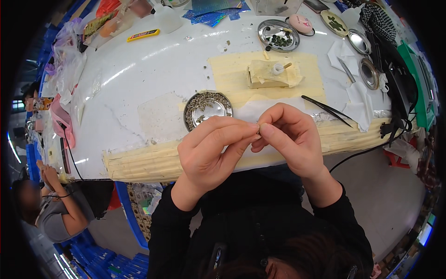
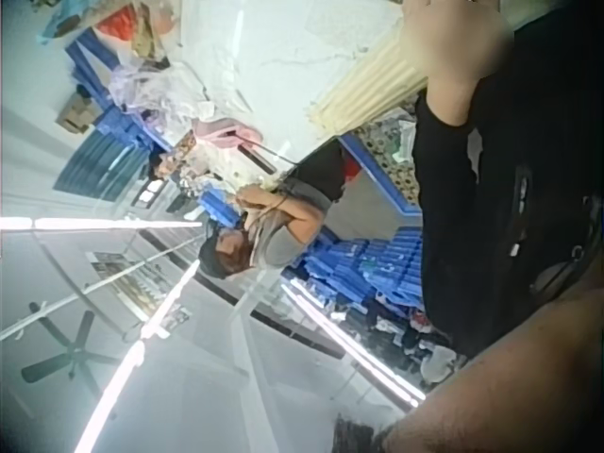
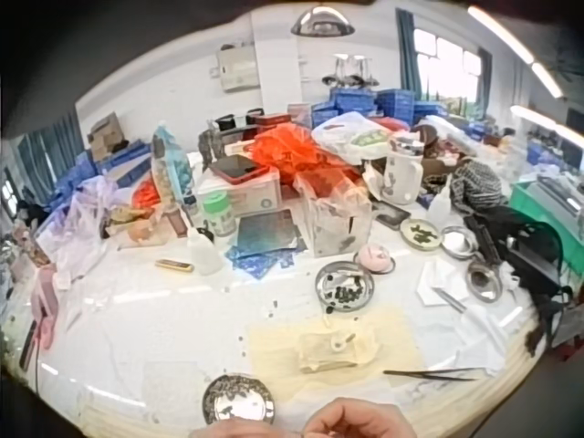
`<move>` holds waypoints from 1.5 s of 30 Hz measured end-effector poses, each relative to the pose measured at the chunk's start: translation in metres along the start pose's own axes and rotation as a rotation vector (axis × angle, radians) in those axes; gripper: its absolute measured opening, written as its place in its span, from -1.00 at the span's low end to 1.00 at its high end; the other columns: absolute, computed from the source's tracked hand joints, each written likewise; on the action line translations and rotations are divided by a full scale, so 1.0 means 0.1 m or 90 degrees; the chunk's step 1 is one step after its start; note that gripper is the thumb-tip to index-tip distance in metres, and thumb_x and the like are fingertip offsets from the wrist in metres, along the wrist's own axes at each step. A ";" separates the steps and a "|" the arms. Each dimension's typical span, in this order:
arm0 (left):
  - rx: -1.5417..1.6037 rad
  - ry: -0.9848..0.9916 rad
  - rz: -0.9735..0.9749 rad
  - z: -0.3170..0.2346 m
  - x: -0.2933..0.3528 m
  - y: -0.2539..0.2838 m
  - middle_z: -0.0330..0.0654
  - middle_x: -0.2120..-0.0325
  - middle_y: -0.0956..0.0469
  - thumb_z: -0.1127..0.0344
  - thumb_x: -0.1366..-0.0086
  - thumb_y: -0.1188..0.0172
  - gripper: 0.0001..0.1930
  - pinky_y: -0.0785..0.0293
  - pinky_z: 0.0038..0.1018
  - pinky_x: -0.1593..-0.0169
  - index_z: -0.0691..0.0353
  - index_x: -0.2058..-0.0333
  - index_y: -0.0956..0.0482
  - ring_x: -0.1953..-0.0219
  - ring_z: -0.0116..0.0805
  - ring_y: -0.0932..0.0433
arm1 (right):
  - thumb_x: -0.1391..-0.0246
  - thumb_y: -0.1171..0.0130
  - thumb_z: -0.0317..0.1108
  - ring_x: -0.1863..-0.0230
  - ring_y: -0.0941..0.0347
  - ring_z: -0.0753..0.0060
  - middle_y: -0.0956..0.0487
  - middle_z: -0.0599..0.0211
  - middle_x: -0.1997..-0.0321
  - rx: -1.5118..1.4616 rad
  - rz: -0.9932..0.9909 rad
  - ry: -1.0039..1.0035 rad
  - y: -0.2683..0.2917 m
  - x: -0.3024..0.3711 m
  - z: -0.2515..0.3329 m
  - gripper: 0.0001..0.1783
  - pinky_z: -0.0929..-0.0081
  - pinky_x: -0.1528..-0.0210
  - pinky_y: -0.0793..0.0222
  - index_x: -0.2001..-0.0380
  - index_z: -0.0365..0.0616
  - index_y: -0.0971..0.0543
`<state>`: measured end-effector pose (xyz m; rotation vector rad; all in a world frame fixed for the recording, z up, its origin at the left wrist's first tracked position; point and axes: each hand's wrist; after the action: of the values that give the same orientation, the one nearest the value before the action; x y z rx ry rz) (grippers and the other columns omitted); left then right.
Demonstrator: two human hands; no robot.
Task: Assembling tiny components using tweezers at a workshop station.
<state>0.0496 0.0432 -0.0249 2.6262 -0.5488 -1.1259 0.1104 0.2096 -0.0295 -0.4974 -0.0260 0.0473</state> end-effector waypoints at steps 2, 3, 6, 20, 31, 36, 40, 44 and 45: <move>-0.002 0.000 -0.001 0.00 0.00 0.00 -0.11 0.44 -0.60 0.61 0.00 -0.35 -0.77 -0.49 -0.52 0.42 0.33 0.30 -0.63 0.44 -0.31 -0.59 | -0.21 -0.11 -0.45 0.33 -0.50 0.64 -0.54 0.37 0.32 0.004 -0.004 -0.004 0.00 0.00 0.01 -0.88 0.63 0.22 -0.48 0.26 -0.30 -0.48; -0.002 0.003 0.001 0.00 0.00 0.00 -0.11 0.44 -0.60 0.60 0.00 -0.35 -0.76 -0.49 -0.52 0.41 0.33 0.29 -0.64 0.43 -0.31 -0.59 | -0.21 -0.11 -0.45 0.33 -0.50 0.65 -0.54 0.38 0.33 0.009 -0.001 -0.012 0.00 0.00 0.02 -0.88 0.63 0.22 -0.48 0.26 -0.30 -0.48; 0.003 0.013 0.004 -0.01 0.00 0.00 -0.12 0.43 -0.60 0.60 0.00 -0.36 -0.76 -0.48 -0.52 0.39 0.32 0.29 -0.64 0.42 -0.31 -0.58 | -0.20 -0.12 -0.45 0.34 -0.50 0.65 -0.54 0.39 0.34 0.016 0.010 -0.027 0.02 -0.02 0.05 -0.89 0.64 0.23 -0.48 0.27 -0.29 -0.49; 0.002 0.031 -0.002 -0.01 0.01 0.01 -0.12 0.44 -0.59 0.60 -0.01 -0.36 -0.78 -0.48 -0.52 0.41 0.31 0.31 -0.65 0.43 -0.33 -0.57 | -0.16 -0.15 -0.50 0.33 -0.45 0.69 -0.52 0.41 0.36 0.070 -0.011 0.031 -0.01 -0.01 0.07 -0.92 0.70 0.29 -0.43 0.31 -0.30 -0.51; -0.105 -0.060 0.006 0.02 0.00 -0.05 -0.12 0.44 -0.56 0.63 0.01 -0.33 -0.76 -0.49 -0.48 0.43 0.36 0.31 -0.59 0.44 -0.26 -0.55 | -0.13 -0.19 -0.45 0.38 -0.46 0.70 -0.54 0.43 0.41 0.115 -0.002 -0.020 0.08 -0.03 0.11 -0.89 0.69 0.33 -0.43 0.33 -0.29 -0.52; -0.147 -0.083 -0.004 0.04 0.01 -0.09 -0.12 0.45 -0.55 0.62 0.02 -0.33 -0.77 -0.48 -0.46 0.44 0.36 0.32 -0.59 0.46 -0.25 -0.54 | -0.07 -0.21 -0.49 0.39 -0.48 0.67 -0.56 0.40 0.43 0.300 -0.049 0.123 0.06 -0.03 0.09 -0.92 0.68 0.34 -0.44 0.39 -0.29 -0.54; -0.147 -0.072 -0.015 0.04 0.01 -0.11 -0.13 0.46 -0.55 0.62 0.02 -0.33 -0.77 -0.47 -0.46 0.45 0.36 0.33 -0.59 0.46 -0.26 -0.54 | -0.05 -0.23 -0.50 0.42 -0.49 0.64 -0.57 0.36 0.45 0.363 -0.082 0.180 0.03 -0.03 0.07 -0.92 0.68 0.33 -0.43 0.41 -0.30 -0.55; -0.136 -0.056 -0.012 0.03 0.01 -0.10 -0.13 0.46 -0.54 0.62 0.02 -0.33 -0.78 -0.47 -0.47 0.45 0.36 0.33 -0.59 0.46 -0.26 -0.54 | -0.03 -0.25 -0.51 0.45 -0.48 0.64 -0.57 0.35 0.45 0.295 -0.098 0.162 0.03 -0.04 0.04 -0.92 0.67 0.35 -0.43 0.41 -0.29 -0.56; -0.135 -0.059 -0.012 0.04 0.01 -0.10 -0.13 0.46 -0.54 0.62 0.02 -0.33 -0.78 -0.47 -0.47 0.45 0.36 0.33 -0.59 0.46 -0.26 -0.54 | -0.03 -0.24 -0.51 0.45 -0.48 0.64 -0.57 0.36 0.45 0.300 -0.097 0.163 0.03 -0.05 0.03 -0.93 0.66 0.36 -0.43 0.41 -0.29 -0.55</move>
<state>0.0496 0.0519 -0.0314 2.4131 -0.3989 -1.2437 0.1056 0.2133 -0.0280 -0.0259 0.1945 -0.1575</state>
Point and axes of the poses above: each hand's wrist, its own x-axis away from the middle knuckle, its own y-axis out of the back of the hand, z = x × y
